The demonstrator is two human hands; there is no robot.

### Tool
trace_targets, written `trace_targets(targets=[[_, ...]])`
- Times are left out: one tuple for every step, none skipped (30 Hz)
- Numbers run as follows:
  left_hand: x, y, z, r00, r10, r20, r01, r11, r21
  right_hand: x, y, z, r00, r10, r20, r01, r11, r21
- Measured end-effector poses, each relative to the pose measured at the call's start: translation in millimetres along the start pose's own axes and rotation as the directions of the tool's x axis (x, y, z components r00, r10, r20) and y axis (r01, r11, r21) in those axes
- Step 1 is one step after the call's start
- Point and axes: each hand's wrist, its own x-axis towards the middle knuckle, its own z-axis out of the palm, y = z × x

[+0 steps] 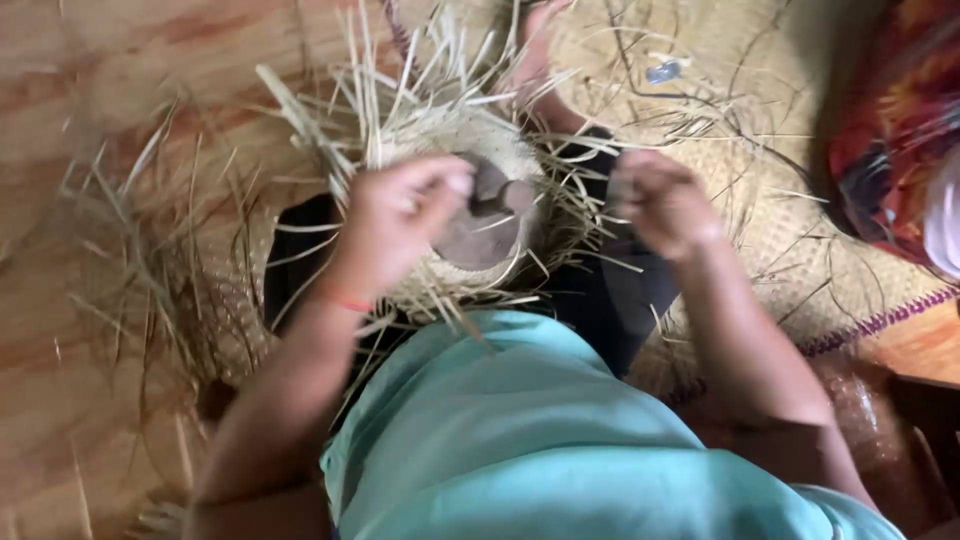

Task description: Weaving a hat brim using dried plant fibers over a wooden hat mold while sitting on the floor.

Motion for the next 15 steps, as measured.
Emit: trace_targets(targets=[[1,0,18,0.995,-0.068,0.076,0.079,0.985,-0.156,0,5,23,0.997,-0.078,0.016,0.078,0.997,0.012],[1,-1,34,0.979,-0.123,0.161,0.168,0.939,-0.301,-1,10,48,0.987,-0.156,0.031,0.155,0.988,0.025],[2,-3,43,0.980,-0.129,0.154,0.170,0.940,-0.294,-6,5,66,0.988,-0.150,0.040,0.149,0.988,0.026],[4,-5,52,0.968,-0.152,0.198,0.214,0.915,-0.341,-12,2,84,0.976,-0.211,0.054,0.212,0.977,-0.011],[5,-7,60,0.954,-0.172,0.245,0.258,0.885,-0.387,-19,-2,102,0.960,-0.272,0.068,0.276,0.960,-0.048],[5,-7,58,0.955,-0.177,0.240,0.260,0.886,-0.383,-17,3,104,0.961,-0.268,0.075,0.271,0.961,-0.046],[7,-6,57,0.925,-0.223,0.307,0.341,0.844,-0.414,-14,5,105,0.950,-0.298,0.092,0.305,0.950,-0.073],[10,-6,56,0.889,-0.263,0.374,0.420,0.795,-0.439,-11,8,107,0.938,-0.328,0.110,0.339,0.936,-0.098],[11,-5,52,0.889,-0.267,0.371,0.422,0.793,-0.440,-11,6,110,0.939,-0.324,0.112,0.335,0.937,-0.100],[13,-4,48,0.846,-0.343,0.407,0.517,0.712,-0.475,-12,4,113,0.928,-0.351,0.123,0.365,0.921,-0.133],[14,-3,44,0.793,-0.411,0.449,0.605,0.619,-0.501,-13,3,116,0.917,-0.377,0.131,0.395,0.904,-0.162],[13,-3,39,0.791,-0.415,0.449,0.608,0.616,-0.501,-14,2,118,0.919,-0.372,0.131,0.390,0.906,-0.163],[12,-4,35,0.799,-0.382,0.465,0.588,0.662,-0.466,-14,2,120,0.913,-0.375,0.160,0.402,0.893,-0.202],[11,-5,30,0.804,-0.349,0.482,0.564,0.706,-0.430,-14,1,123,0.907,-0.376,0.190,0.415,0.878,-0.241],[10,-4,24,0.805,-0.352,0.479,0.564,0.704,-0.431,-16,-2,126,0.907,-0.373,0.193,0.413,0.878,-0.242]])
